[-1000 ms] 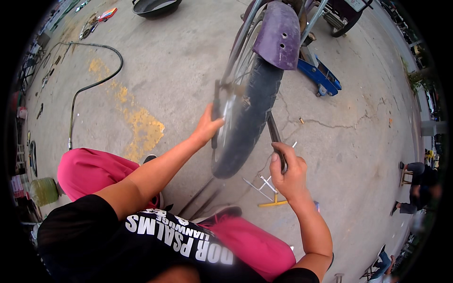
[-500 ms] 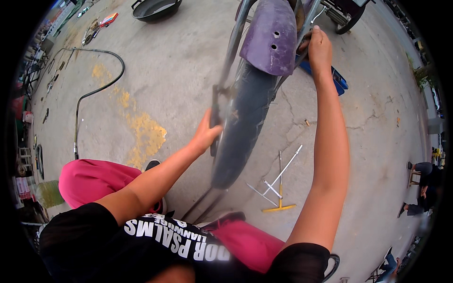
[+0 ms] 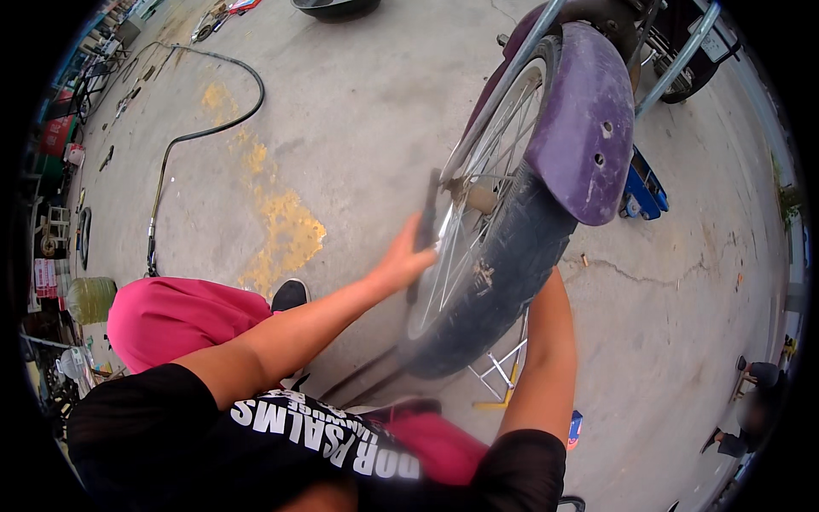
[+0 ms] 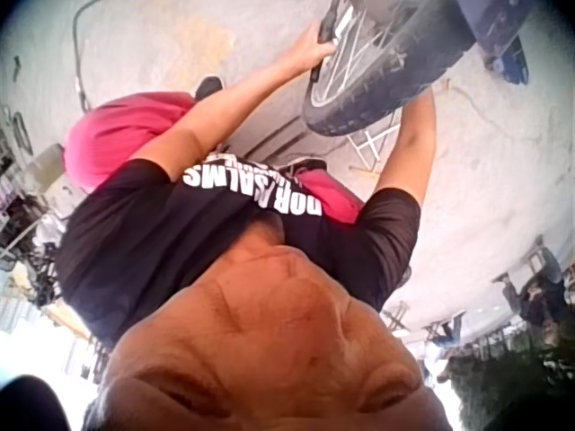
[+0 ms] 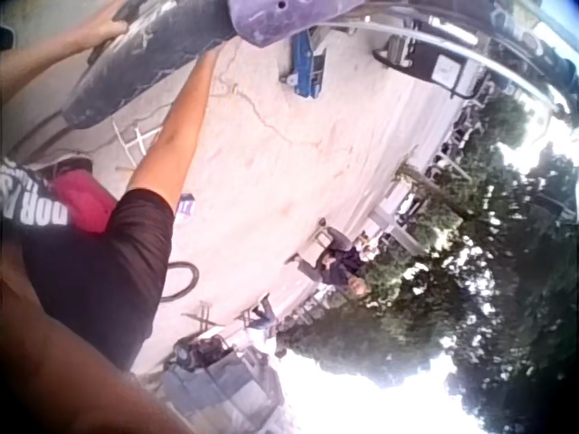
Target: The person sits on the ground and uses a wrench to tighten the axle nuts on a bicycle wheel. After securing the wheel, they use an air hose with a pressure gauge to inflate the tire.
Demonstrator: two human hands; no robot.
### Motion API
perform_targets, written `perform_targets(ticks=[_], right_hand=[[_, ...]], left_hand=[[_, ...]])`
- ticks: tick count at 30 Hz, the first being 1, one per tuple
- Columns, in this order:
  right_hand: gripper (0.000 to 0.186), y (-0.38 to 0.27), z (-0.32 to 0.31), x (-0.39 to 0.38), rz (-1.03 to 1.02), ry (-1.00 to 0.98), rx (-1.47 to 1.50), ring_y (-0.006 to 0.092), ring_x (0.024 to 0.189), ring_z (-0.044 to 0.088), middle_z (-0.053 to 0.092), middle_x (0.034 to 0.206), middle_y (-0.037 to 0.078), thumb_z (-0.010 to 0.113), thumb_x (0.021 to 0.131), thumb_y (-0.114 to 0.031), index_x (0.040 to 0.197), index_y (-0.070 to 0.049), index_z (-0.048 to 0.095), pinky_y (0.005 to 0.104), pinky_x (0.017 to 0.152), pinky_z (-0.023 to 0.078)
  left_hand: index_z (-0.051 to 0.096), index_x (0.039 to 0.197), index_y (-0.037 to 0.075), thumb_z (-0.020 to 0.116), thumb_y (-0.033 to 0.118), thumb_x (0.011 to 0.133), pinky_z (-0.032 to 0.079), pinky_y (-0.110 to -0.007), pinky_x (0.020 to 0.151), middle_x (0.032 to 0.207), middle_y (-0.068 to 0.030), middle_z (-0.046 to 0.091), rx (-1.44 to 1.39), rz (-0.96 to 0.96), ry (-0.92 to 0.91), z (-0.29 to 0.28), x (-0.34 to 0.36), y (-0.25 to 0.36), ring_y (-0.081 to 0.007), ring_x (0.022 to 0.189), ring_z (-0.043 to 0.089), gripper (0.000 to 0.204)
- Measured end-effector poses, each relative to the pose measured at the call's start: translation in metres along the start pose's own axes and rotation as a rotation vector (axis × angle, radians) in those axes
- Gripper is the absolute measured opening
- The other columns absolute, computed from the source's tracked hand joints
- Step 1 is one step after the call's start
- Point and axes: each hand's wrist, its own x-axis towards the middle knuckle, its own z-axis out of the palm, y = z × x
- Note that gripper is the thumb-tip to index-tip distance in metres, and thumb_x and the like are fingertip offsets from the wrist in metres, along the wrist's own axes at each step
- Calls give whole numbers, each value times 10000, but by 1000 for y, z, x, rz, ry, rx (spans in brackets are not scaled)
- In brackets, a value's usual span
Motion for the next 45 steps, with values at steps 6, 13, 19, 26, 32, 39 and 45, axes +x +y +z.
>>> perform_targets(ticks=[6, 13, 19, 26, 32, 39, 45], right_hand=[[363, 44, 38, -91, 119, -474, 468, 160, 752, 600, 619, 858, 49, 439, 988, -342, 993, -15, 597, 300, 751, 508], [370, 60, 75, -200, 52, -306, 536, 173, 763, 616, 618, 877, 63, 451, 987, -342, 1111, -9, 556, 300, 760, 515], [513, -54, 37, -307, 96, -160, 518, 177, 640, 618, 619, 798, 117, 416, 979, -306, 1401, -21, 351, 277, 621, 471], [494, -134, 3, -348, -115, -187, 328, 125, 604, 589, 598, 784, 69, 453, 916, -161, 1385, -36, 360, 250, 560, 401], [445, -147, -20, -334, -192, -229, 627, 230, 700, 646, 616, 863, 164, 414, 919, -220, 1283, 36, 436, 316, 622, 514], [456, -174, -33, -311, -455, -75, 569, 286, 824, 673, 631, 884, 202, 504, 933, -214, 1290, 56, 417, 343, 725, 564], [411, -192, -45, -276, -777, 178, -254, 166, 785, 596, 626, 871, 95, 566, 951, -356, 1174, -13, 530, 293, 689, 478]], left_hand=[[336, 1362, 2, 607, 203, 722, 415, -358, 893, 1098, -147, 518, -42, 122, 45, 7, 9, -16, -246, 1020, 512, 723], [338, 1379, 22, 611, 211, 718, 443, -366, 880, 1073, -147, 550, -24, 129, 52, 14, 10, -16, -255, 1001, 550, 739], [288, 1403, -39, 613, 226, 718, 356, -397, 1040, 1322, -264, 464, -21, 127, 37, 12, 14, -23, -345, 1242, 461, 803], [354, 1368, -1, 608, 164, 738, 406, -368, 950, 1241, -181, 525, -49, 125, 48, 9, 23, -32, -277, 1124, 515, 699], [451, 1161, 56, 562, 145, 767, 470, -301, 632, 897, -60, 520, -287, 174, -80, 9, 31, -47, -151, 742, 533, 419], [460, 1161, 43, 562, 157, 791, 476, -285, 673, 924, -62, 549, -100, 243, -59, 7, 30, -57, -144, 769, 546, 400], [465, 1181, 29, 611, 218, 846, 478, -290, 781, 1003, -76, 575, -149, 142, -105, 0, 29, -60, -152, 872, 566, 411]])
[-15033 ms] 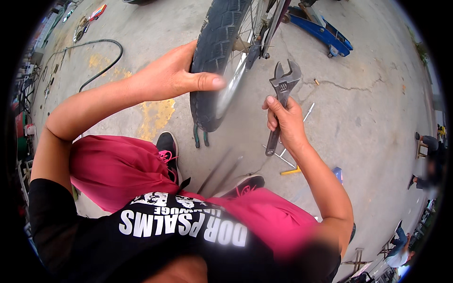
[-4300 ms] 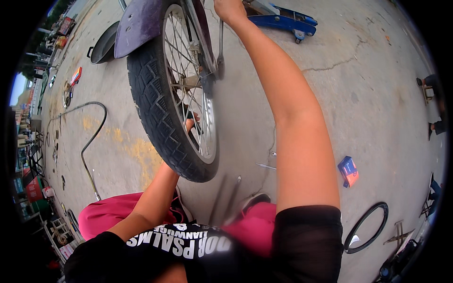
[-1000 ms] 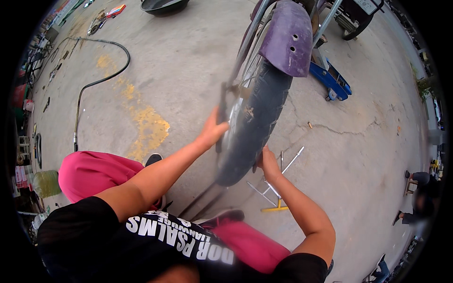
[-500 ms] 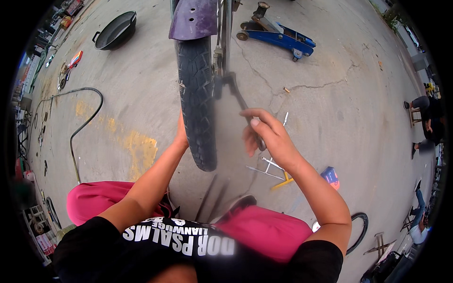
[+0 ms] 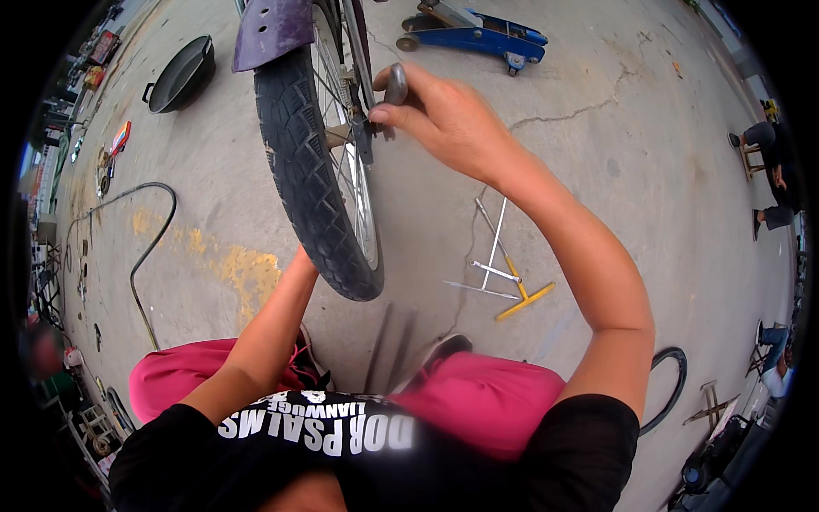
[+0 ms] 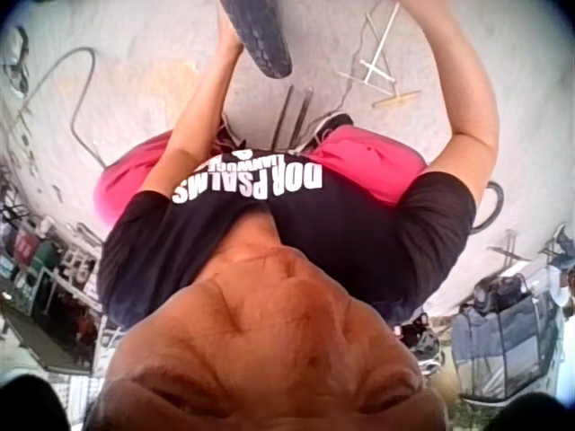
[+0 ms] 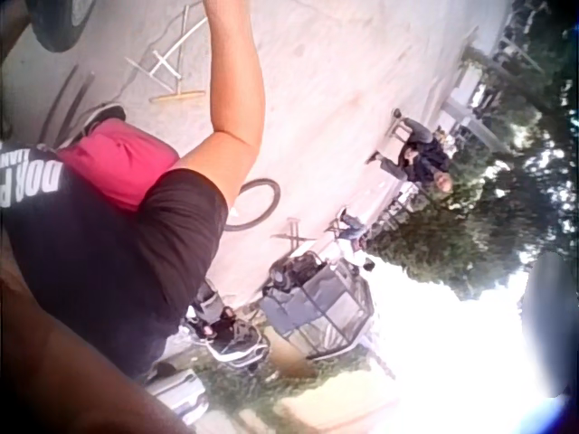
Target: The person sits on the ground and uses a wrench to tighten the axle nuts on a bicycle wheel. After securing the wheel, they use an air hose with a pressure gauge to inflate the tire.
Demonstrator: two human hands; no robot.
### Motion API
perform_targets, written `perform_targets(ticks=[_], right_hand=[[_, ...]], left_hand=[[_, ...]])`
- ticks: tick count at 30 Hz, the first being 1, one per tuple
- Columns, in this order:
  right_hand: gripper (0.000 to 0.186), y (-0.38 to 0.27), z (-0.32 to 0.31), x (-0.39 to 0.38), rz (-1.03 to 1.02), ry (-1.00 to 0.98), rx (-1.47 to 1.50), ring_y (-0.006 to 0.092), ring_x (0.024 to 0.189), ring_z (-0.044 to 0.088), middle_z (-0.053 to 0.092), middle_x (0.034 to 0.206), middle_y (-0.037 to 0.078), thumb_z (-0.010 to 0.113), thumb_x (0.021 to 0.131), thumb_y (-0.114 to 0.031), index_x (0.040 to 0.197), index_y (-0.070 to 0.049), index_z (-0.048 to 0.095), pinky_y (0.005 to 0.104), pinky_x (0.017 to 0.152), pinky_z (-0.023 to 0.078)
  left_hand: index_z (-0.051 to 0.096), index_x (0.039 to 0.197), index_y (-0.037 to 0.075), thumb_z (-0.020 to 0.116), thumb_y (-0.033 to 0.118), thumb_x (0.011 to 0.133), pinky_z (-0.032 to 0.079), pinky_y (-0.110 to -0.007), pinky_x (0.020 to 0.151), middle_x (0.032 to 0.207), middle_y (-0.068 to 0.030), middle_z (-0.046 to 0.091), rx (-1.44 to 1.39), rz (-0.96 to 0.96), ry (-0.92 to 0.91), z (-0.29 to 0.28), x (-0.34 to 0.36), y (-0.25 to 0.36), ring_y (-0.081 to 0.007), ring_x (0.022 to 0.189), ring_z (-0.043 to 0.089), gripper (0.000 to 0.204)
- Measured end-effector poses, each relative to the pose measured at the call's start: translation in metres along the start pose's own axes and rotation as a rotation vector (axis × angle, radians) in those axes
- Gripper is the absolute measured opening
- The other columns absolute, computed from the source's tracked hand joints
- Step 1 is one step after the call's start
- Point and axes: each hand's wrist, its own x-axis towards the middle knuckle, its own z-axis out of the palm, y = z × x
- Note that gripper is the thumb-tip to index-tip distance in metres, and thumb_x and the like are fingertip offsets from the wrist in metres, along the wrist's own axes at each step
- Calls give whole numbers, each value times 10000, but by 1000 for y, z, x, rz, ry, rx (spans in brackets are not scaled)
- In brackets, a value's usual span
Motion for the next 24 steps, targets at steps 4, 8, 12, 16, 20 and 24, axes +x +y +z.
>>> perform_targets(ticks=[4, 8, 12, 16, 20, 24], right_hand=[[444, 45, 3, 41, -48, 224, -213, 146, 707, 557, 621, 872, 82, 468, 981, -440, 1102, -18, 534, 292, 638, 456], [402, 27, 9, 76, 81, 181, 47, 193, 542, 570, 617, 713, 107, 418, 1002, -388, 937, 3, 491, 328, 557, 471], [380, 69, 15, 115, 47, 333, -80, 186, 523, 561, 609, 703, 104, 425, 997, -368, 934, 0, 496, 324, 534, 457], [378, 106, 16, 148, 166, 369, -75, 175, 532, 556, 603, 708, 93, 438, 988, -375, 934, -6, 505, 316, 531, 447], [377, 147, 37, 174, 272, 352, -43, 164, 541, 551, 597, 713, 83, 452, 978, -381, 935, -12, 514, 307, 528, 436], [375, 185, 44, 178, 379, 346, -13, 153, 550, 545, 590, 718, 72, 466, 969, -388, 935, -18, 523, 299, 525, 425]], left_hand=[[457, 1198, 26, 589, 187, 816, 470, -295, 801, 1031, -98, 578, 5, 4, 25, 17, -3, 23, -162, 913, 563, 435], [388, 1297, -16, 570, 163, 746, 443, -387, 900, 1139, -199, 564, 179, 76, 103, 11, -3, 24, -294, 1036, 562, 607], [304, 1391, -29, 615, 223, 710, 374, -430, 1016, 1298, -306, 476, 249, -54, 96, 12, -8, 35, -394, 1222, 476, 789], [304, 1394, -7, 623, 227, 714, 374, -411, 1018, 1290, -264, 490, 262, -9, 122, 17, -10, 32, -366, 1218, 480, 787], [291, 1404, -10, 635, 229, 709, 367, -408, 1036, 1324, -264, 469, 276, -95, 110, 9, -15, 49, -376, 1246, 461, 812], [279, 1415, -6, 652, 243, 701, 366, -417, 1041, 1350, -263, 443, 245, -103, 45, 10, -13, 52, -377, 1259, 448, 842]])
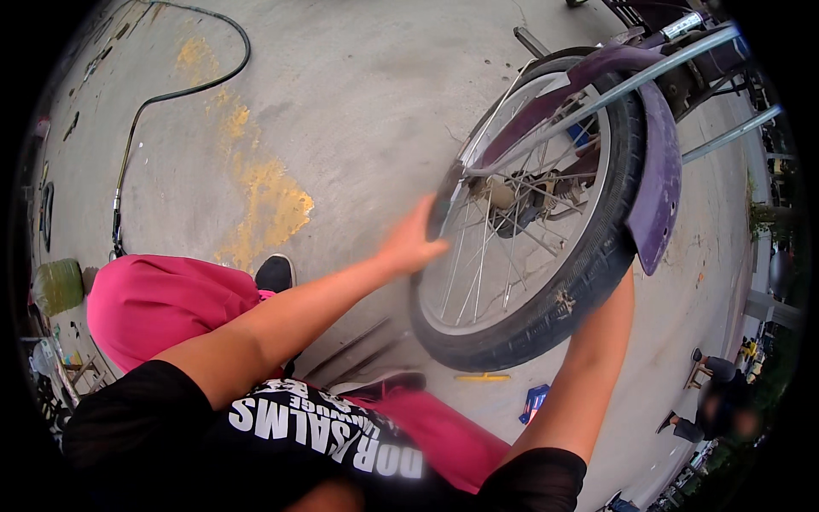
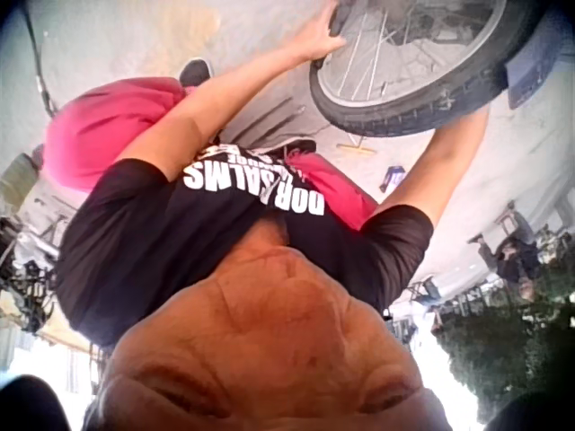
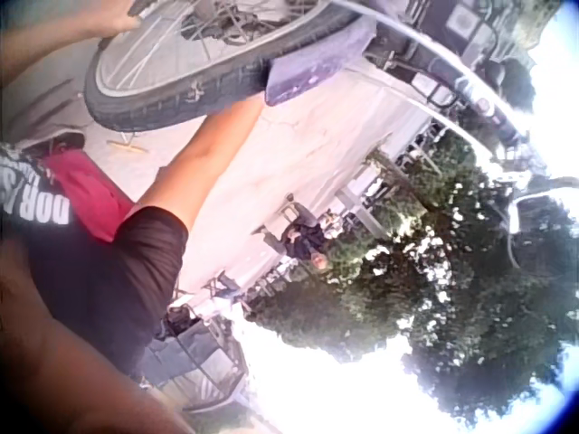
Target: The person sits on the ground and uses a wrench to tighten the axle nuts on a bicycle wheel. After securing the wheel, they use an air hose with a pressure gauge to inflate the tire.
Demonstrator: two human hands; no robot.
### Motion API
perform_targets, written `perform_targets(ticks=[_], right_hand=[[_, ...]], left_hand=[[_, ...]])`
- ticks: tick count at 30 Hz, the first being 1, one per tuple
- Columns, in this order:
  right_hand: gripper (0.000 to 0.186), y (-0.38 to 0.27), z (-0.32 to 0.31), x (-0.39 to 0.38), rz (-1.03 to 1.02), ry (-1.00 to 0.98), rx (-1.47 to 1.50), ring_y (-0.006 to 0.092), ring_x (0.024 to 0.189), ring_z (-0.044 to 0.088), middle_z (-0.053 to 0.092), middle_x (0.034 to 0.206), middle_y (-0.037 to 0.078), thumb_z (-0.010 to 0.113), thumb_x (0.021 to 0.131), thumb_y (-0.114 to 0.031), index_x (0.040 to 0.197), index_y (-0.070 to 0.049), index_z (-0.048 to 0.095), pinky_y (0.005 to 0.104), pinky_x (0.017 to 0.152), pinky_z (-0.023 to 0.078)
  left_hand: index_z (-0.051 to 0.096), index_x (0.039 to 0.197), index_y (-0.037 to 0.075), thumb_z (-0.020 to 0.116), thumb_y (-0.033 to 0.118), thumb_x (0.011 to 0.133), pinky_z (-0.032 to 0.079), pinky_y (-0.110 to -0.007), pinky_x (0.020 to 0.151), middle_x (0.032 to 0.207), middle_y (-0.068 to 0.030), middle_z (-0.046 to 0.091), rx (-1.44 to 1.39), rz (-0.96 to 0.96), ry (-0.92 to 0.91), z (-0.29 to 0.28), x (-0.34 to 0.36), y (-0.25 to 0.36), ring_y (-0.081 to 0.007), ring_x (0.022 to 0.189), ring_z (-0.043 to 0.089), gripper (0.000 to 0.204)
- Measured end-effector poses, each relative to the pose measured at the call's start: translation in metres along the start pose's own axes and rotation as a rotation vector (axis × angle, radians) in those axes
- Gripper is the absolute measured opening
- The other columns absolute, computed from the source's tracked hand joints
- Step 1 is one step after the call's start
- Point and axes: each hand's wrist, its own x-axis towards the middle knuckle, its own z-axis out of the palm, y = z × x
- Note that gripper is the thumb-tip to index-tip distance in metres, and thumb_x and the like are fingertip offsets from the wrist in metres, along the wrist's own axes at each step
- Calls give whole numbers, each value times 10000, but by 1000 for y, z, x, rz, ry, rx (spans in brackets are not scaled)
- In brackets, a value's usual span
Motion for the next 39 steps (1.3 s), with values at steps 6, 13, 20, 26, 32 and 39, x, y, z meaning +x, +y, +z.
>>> perform_targets(ticks=[6, 13, 20, 26, 32, 39], right_hand=[[374, 49, 36, -11, 153, -89, 77, 136, 563, 538, 581, 726, 56, 486, 954, -397, 936, -27, 536, 286, 520, 409], [373, 119, 51, -73, 428, -225, 272, 117, 579, 529, 570, 736, 37, 510, 938, -409, 937, -38, 551, 272, 515, 391], [373, 156, 55, -178, 682, -553, 543, 97, 595, 520, 559, 745, 18, 534, 921, -420, 938, -49, 567, 257, 509, 372], [259, 127, 43, -245, 793, -888, 426, 126, 740, 560, 585, 831, 32, 538, 878, -285, 993, -58, 586, 267, 626, 428], [355, 117, -20, -293, 536, -998, 306, 186, 991, 587, 622, 1057, 101, 588, 845, -205, 1139, -7, 566, 305, 890, 444], [361, 24, -30, -329, 454, -819, 136, 196, 1019, 549, 588, 1121, 120, 578, 921, -240, 1197, -13, 527, 338, 904, 427]], left_hand=[[331, 1359, 10, 685, 228, 690, 419, -429, 965, 1252, -228, 496, -21, 58, 73, 5, 0, -11, -373, 1163, 496, 788], [325, 1348, 0, 687, 234, 686, 416, -431, 965, 1212, -197, 513, -11, 41, 73, 4, 1, -9, -349, 1137, 495, 791], [293, 1395, 14, 656, 202, 689, 397, -419, 999, 1289, -263, 483, -110, 76, 90, 10, 6, -20, -398, 1205, 481, 816], [248, 1434, -1, 650, 236, 701, 363, -412, 1041, 1342, -279, 440, -89, 25, 74, 10, 3, -13, -394, 1259, 438, 869], [245, 1430, -18, 645, 238, 704, 347, -401, 1053, 1346, -275, 436, -82, 41, 74, 15, 3, -11, -375, 1269, 431, 867], [309, 1391, 19, 638, 197, 718, 387, -417, 1006, 1289, -259, 502, -122, 41, 70, 17, 10, -25, -393, 1188, 505, 770]])
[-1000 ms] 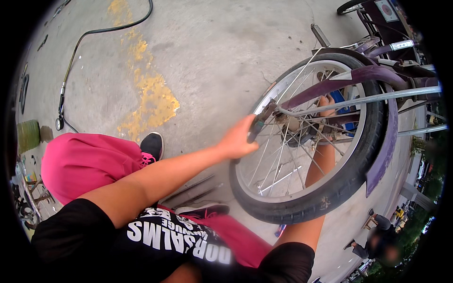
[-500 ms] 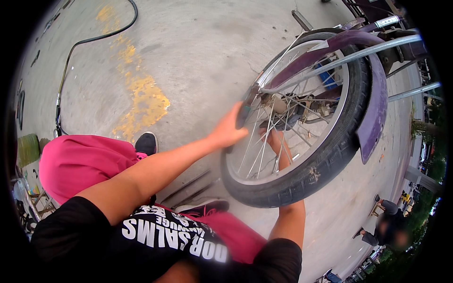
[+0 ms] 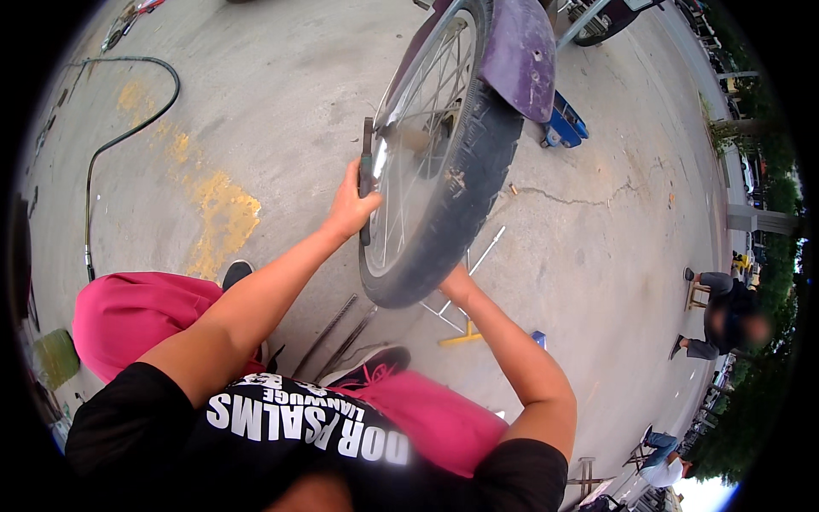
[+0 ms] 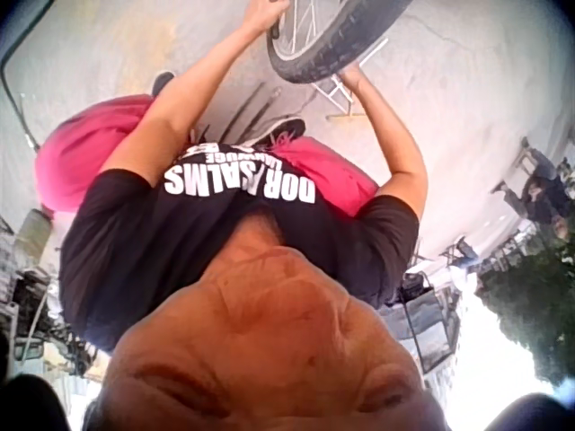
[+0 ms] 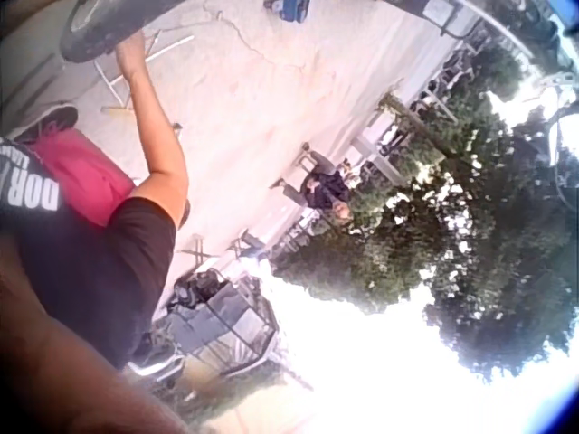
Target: The person sits on the ground and uses a wrench to tighten the axle nuts on a bicycle wheel. After securing the wheel, they use an air hose with a pressure gauge to inflate the tire.
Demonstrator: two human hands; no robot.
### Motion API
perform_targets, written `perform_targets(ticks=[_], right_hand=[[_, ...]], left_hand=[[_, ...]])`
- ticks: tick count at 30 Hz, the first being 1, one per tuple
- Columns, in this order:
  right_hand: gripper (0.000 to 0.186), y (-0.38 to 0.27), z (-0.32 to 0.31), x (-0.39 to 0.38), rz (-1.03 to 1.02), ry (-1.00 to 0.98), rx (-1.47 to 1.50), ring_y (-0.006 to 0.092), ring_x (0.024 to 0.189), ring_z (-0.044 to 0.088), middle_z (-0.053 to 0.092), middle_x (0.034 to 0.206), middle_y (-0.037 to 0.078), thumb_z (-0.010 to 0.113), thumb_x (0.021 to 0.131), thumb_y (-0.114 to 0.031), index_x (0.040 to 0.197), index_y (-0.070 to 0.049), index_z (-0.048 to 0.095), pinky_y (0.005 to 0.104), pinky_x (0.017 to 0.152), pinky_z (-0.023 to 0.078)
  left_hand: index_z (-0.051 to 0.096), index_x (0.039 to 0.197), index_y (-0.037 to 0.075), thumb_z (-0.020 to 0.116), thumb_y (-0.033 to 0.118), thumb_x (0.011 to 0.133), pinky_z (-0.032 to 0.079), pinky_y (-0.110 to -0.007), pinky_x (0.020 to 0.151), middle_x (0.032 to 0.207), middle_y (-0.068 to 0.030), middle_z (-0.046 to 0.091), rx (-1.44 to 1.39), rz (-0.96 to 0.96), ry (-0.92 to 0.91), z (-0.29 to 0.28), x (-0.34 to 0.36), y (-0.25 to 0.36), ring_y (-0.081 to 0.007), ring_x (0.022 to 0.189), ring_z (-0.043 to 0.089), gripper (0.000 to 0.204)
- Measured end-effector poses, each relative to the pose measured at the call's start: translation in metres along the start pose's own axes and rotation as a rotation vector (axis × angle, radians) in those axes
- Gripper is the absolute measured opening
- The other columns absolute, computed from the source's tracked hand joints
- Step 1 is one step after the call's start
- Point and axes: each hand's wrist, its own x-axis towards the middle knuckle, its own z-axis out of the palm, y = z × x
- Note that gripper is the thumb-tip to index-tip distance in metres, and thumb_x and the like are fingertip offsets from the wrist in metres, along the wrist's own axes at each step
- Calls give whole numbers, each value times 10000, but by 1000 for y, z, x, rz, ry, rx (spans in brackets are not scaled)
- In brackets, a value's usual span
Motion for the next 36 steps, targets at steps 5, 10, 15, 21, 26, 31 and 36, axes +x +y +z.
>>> perform_targets(ticks=[5, 10, 15, 21, 26, 31, 36], right_hand=[[309, -59, -3, -45, 103, 181, 55, 148, 532, 504, 571, 775, 70, 493, 947, -261, 1088, 14, 484, 306, 469, 416], [150, -124, -36, -70, 155, 121, 324, 70, 426, 371, 448, 675, 20, 466, 928, -164, 882, -23, 447, 258, 364, 345], [156, -159, -77, -71, 159, 65, 211, 48, 425, 372, 498, 708, 47, 488, 910, -169, 890, -18, 457, 242, 346, 319], [169, -207, -129, -59, 292, 2, 143, 19, 403, 349, 571, 740, 86, 500, 901, -172, 886, -5, 480, 210, 318, 259], [132, -221, -147, -52, 326, -85, 99, -2, 411, 345, 559, 742, 69, 465, 899, -130, 899, 0, 493, 179, 333, 269], [209, -212, -163, -111, 156, -5, 312, 8, 392, 319, 469, 670, 11, 467, 929, -148, 1043, 25, 498, 204, 319, 248], [334, -133, -83, -123, -317, 359, 606, 39, 384, 330, 387, 654, -26, 614, 927, -296, 1046, -19, 470, 224, 360, 325]], left_hand=[[368, 1335, 46, 612, 169, 715, 435, -389, 903, 1114, -203, 573, -19, 22, 9, 4, 1, 7, -313, 1027, 568, 678], [447, 1176, 33, 579, 137, 721, 444, -330, 736, 869, -55, 521, -34, 121, 79, 5, 5, 0, -169, 789, 505, 485], [461, 1053, 36, 559, 129, 743, 439, -295, 633, 831, -46, 510, 17, 300, 53, 6, 0, 8, -137, 699, 493, 338], [450, 975, 46, 555, 121, 745, 436, -289, 599, 817, -51, 504, 0, 267, 63, 13, -2, 10, -133, 668, 489, 265], [451, 978, 47, 558, 123, 746, 438, -284, 597, 821, -50, 507, -75, 258, 53, 18, 3, -2, -131, 669, 491, 267], [448, 993, 45, 562, 127, 748, 438, -294, 629, 836, -52, 513, -157, 170, 4, 8, 7, -18, -138, 703, 502, 283], [426, 1117, 24, 578, 143, 747, 454, -354, 729, 893, -94, 548, 9, 99, 94, 28, -5, -3, -214, 791, 541, 418]])
